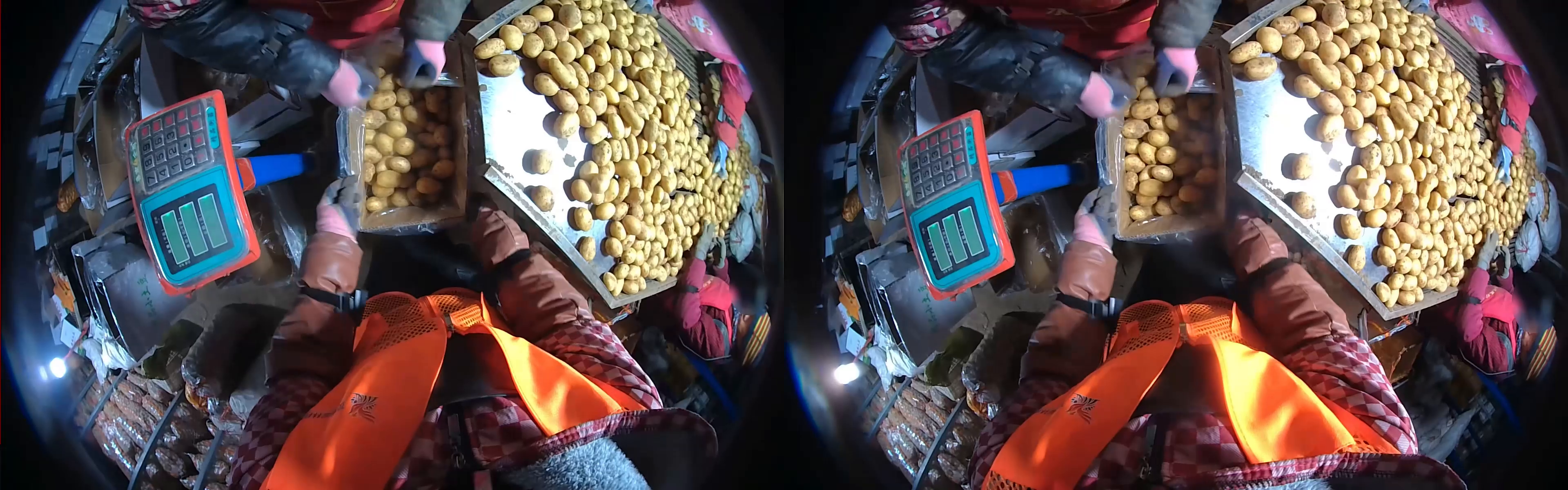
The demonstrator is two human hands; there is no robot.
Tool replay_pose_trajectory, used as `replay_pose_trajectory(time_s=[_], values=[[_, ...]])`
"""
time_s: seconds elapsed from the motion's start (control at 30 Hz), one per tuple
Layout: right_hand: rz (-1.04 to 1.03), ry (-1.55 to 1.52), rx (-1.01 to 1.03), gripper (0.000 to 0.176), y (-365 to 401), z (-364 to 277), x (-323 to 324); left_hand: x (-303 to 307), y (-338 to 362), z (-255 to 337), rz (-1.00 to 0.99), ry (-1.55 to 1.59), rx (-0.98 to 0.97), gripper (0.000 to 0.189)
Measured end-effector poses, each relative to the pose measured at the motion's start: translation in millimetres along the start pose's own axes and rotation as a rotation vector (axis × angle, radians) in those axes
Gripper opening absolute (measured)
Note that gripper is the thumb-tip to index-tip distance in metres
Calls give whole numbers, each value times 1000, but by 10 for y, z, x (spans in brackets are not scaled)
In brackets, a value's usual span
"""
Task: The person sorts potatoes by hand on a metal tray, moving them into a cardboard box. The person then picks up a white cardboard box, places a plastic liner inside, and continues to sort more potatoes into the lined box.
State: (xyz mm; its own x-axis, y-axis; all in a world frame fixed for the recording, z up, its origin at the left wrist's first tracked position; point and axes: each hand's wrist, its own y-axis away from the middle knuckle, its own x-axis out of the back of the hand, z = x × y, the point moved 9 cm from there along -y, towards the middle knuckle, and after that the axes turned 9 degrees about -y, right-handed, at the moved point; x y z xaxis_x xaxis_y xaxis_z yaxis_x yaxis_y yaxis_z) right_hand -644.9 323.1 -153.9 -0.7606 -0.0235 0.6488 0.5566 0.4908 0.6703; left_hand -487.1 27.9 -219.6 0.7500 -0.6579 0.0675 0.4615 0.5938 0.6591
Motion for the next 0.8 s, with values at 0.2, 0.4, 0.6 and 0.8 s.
replay_pose_trajectory(time_s=[0.2,0.4,0.6,0.8], values=[[350,-1663,240,27,-537,-227,-510,-1438,1130,937,-285,-864,-846,19],[-31,-1572,-30,8,-703,-130,-726,-122,753,883,408,-877,-754,55],[177,-1438,-44,19,-308,226,-472,131,-600,-595,-149,307,173,56],[236,-1598,64,49,-696,244,-747,447,5,120,169,277,28,24]])
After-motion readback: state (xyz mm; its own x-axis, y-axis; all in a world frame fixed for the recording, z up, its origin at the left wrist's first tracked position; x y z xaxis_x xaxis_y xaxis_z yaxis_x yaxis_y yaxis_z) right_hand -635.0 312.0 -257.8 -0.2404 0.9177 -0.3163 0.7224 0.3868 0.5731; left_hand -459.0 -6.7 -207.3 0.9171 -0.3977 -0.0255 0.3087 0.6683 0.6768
